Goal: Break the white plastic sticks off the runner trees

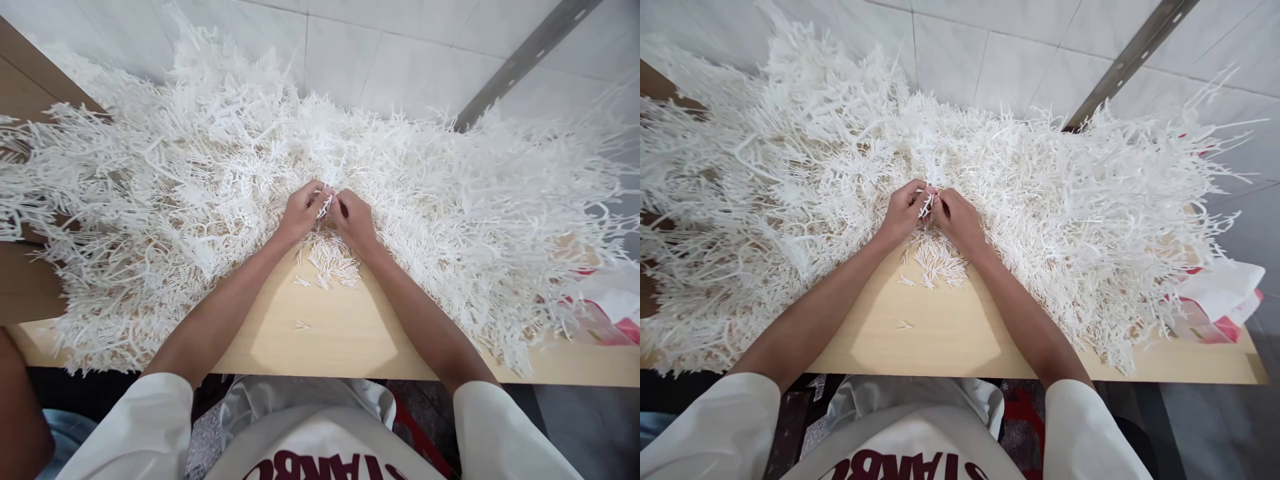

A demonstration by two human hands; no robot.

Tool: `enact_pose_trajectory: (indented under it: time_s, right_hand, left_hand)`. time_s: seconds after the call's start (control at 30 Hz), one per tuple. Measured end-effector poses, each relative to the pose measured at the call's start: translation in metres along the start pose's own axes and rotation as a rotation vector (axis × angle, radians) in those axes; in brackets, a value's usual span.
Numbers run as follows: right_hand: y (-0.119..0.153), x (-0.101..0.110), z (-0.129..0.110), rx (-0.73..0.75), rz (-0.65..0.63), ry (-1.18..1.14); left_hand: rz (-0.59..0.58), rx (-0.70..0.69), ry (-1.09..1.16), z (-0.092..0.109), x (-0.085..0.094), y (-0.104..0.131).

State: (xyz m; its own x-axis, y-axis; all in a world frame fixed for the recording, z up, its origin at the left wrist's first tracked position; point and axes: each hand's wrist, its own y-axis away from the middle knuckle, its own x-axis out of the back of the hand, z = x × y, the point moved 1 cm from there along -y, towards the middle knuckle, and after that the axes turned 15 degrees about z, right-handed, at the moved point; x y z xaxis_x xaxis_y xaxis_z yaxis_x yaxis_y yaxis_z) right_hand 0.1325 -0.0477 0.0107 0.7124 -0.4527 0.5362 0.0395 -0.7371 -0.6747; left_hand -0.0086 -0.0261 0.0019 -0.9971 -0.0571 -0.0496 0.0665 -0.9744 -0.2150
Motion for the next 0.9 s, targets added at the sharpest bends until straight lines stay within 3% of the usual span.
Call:
enact_pose_trajectory:
  time_s: [0.13,0.37,0.53,0.57,0.63,0.77,0.9]
  right_hand:
    - [0.003,0.000,-0.006,0.151,-0.028,0.030]
    - [0.004,0.001,-0.004,0.234,0.053,0.031]
    - [0.013,0.006,-0.014,0.399,0.079,-0.094]
    - [0.015,0.007,-0.017,0.404,0.080,-0.121]
    - [0.015,0.007,-0.018,0.286,0.147,-0.147]
    - [0.008,0.007,-0.010,-0.143,0.395,-0.183]
    - [0.001,0.005,-0.001,-0.321,0.416,-0.312]
  left_hand:
    - [0.097,-0.032,-0.019,-0.001,0.000,0.000]
    - [0.077,-0.075,-0.127,-0.002,0.000,0.002]
    - [0.274,-0.176,-0.207,-0.004,0.008,-0.003]
    - [0.265,-0.181,-0.204,-0.002,0.008,-0.002]
    - [0.164,-0.175,-0.186,0.003,0.006,0.001]
    - [0.038,-0.231,-0.183,0.016,0.002,0.009]
    - [-0.095,-0.324,-0.239,0.019,0.001,0.012]
